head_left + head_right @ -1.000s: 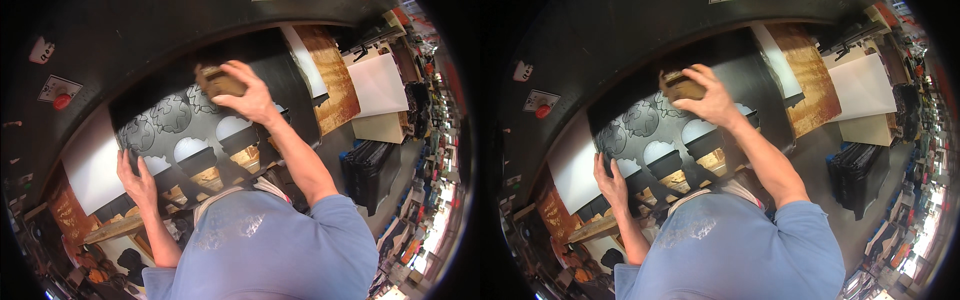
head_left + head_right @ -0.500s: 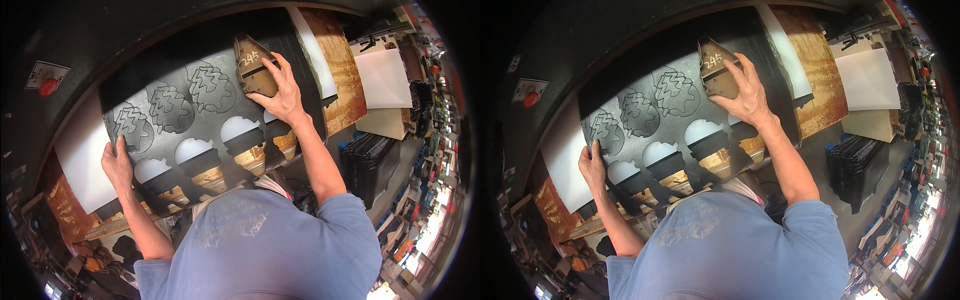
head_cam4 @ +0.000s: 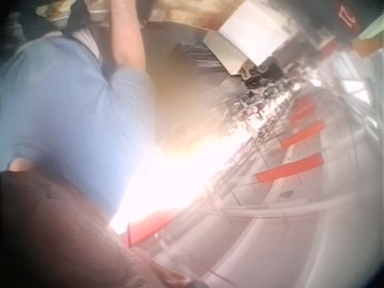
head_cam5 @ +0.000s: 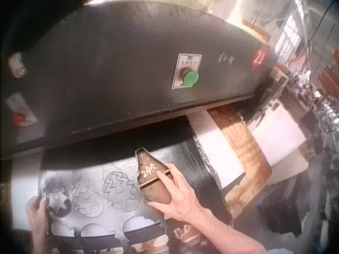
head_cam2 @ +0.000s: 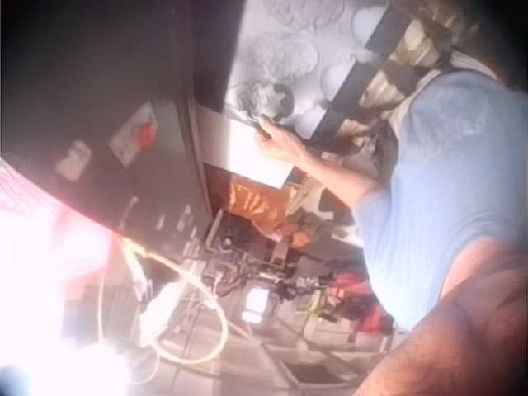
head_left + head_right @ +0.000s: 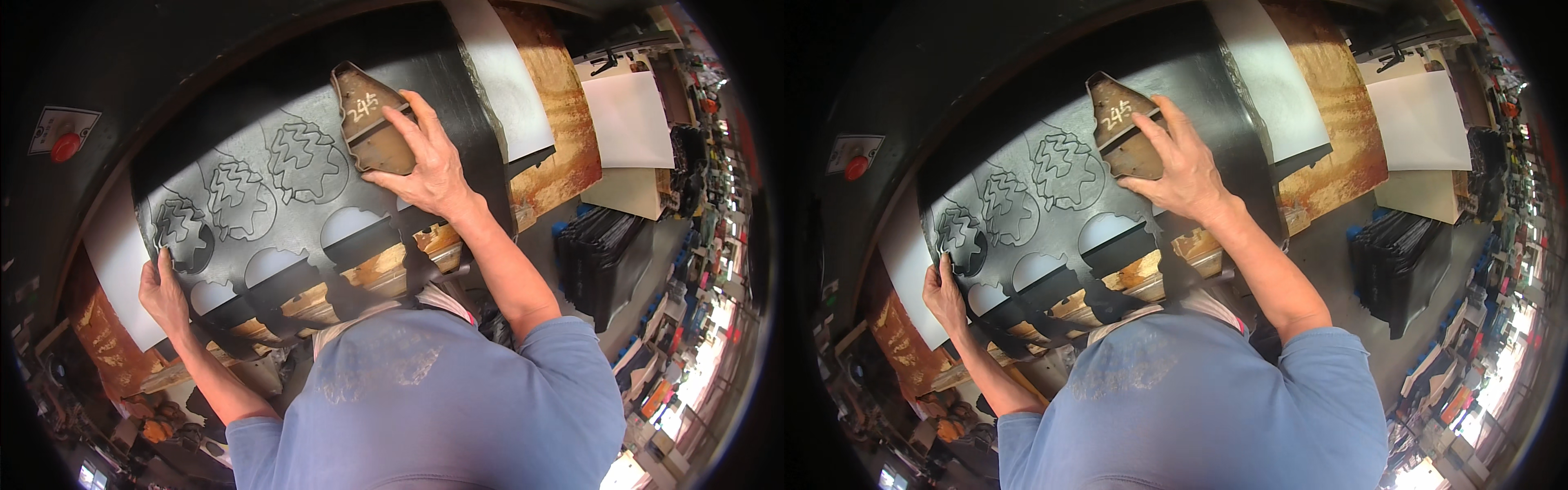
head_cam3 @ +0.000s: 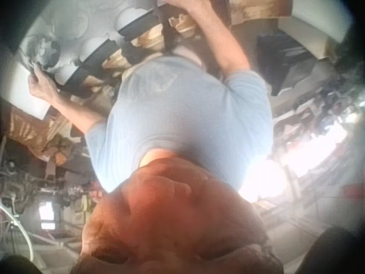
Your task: The person uses a handheld die cutter to press and cut shapes from a black rubber sheet on a workbench. They repeatedly position the cutter, press down to cut, then peel away the cut pieces and place them aside. The process is repeated multiple times across the sheet.
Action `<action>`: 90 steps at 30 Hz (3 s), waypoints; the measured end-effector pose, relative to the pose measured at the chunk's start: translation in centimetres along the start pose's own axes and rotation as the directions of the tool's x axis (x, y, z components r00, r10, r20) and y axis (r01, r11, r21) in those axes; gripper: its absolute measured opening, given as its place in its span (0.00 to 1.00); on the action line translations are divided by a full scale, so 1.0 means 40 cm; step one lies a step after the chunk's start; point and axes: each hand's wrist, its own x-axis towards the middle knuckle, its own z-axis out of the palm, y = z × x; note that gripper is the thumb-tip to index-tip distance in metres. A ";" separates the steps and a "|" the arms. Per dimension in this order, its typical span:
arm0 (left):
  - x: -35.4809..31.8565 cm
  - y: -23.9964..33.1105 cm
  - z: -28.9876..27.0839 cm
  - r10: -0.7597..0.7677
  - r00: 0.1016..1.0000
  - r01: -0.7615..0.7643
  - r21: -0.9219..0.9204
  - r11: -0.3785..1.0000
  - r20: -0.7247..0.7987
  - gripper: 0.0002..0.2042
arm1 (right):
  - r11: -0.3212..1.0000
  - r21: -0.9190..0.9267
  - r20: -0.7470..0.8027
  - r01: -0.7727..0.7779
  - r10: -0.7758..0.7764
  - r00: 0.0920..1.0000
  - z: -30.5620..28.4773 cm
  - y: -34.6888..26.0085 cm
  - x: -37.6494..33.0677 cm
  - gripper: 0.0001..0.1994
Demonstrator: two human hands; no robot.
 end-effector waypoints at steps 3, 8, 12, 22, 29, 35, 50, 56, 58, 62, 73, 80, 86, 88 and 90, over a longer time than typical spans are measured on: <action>-0.008 -0.020 -0.001 -0.008 1.000 0.008 0.071 0.997 -0.002 0.16 | 0.999 0.029 0.000 -0.040 0.040 0.999 0.012 -0.008 0.003 0.50; -0.023 -0.014 -0.008 0.097 0.984 -0.054 0.268 0.962 -0.150 0.18 | 1.000 0.027 -0.003 0.004 -0.004 1.000 0.009 0.006 0.000 0.48; -0.111 0.048 0.017 0.206 0.954 -0.193 0.082 0.978 -0.218 0.14 | 0.998 0.024 -0.030 0.054 -0.053 0.998 0.016 0.010 -0.001 0.48; -0.484 0.135 0.288 0.650 0.745 -0.648 -0.069 0.759 0.153 0.07 | 0.984 0.177 -0.393 0.007 0.064 0.917 -0.100 -0.020 0.022 0.19; -0.479 0.116 0.281 0.657 0.746 -0.664 0.053 0.746 0.106 0.04 | 0.965 0.064 -0.605 0.255 -0.165 0.779 -0.238 -0.043 0.165 0.06; -0.484 0.115 0.295 0.699 0.715 -0.697 0.087 0.711 0.021 0.04 | 0.987 0.084 -0.482 0.140 -0.083 0.872 -0.225 -0.026 -0.071 0.04; -0.505 0.124 0.296 0.622 0.783 -0.622 0.087 0.778 0.032 0.04 | 0.998 -0.052 -0.360 0.020 -0.037 0.932 -0.094 -0.018 -0.319 0.03; -0.524 0.117 0.304 0.606 0.795 -0.605 0.068 0.793 0.013 0.05 | 0.982 0.162 -0.316 -0.097 0.145 0.938 -0.103 -0.007 -0.325 0.03; -0.524 0.112 0.304 0.601 0.799 -0.601 0.070 0.796 0.024 0.05 | 0.963 0.221 -0.292 -0.156 0.218 0.931 -0.112 -0.014 -0.322 0.04; -0.523 0.112 0.287 0.556 0.825 -0.564 0.090 0.821 0.096 0.05 | 0.936 0.268 -0.266 -0.229 0.300 0.916 -0.103 -0.045 -0.283 0.12; -0.269 0.308 0.286 0.597 0.768 -0.612 -0.008 0.791 0.231 0.19 | 0.943 -0.298 -0.042 -0.151 0.145 0.989 0.057 -0.129 0.093 0.52; -0.241 0.304 0.433 0.706 0.625 -0.737 -0.046 0.674 0.334 0.41 | 0.967 -0.084 -0.026 -0.240 0.239 0.971 0.034 -0.102 0.115 0.44; -0.251 0.295 0.436 0.678 0.634 -0.738 0.031 0.674 0.372 0.42 | 0.987 -0.134 -0.016 0.088 -0.091 0.996 -0.214 -0.019 0.097 0.46; -0.268 0.306 0.449 0.676 0.628 -0.741 0.030 0.671 0.386 0.47 | 0.964 -0.184 0.103 0.190 -0.173 0.979 -0.289 0.012 0.084 0.45; -0.285 0.316 0.461 0.678 0.625 -0.748 0.049 0.661 0.387 0.50 | 0.918 -0.214 0.298 0.333 -0.263 0.918 -0.326 0.045 0.076 0.42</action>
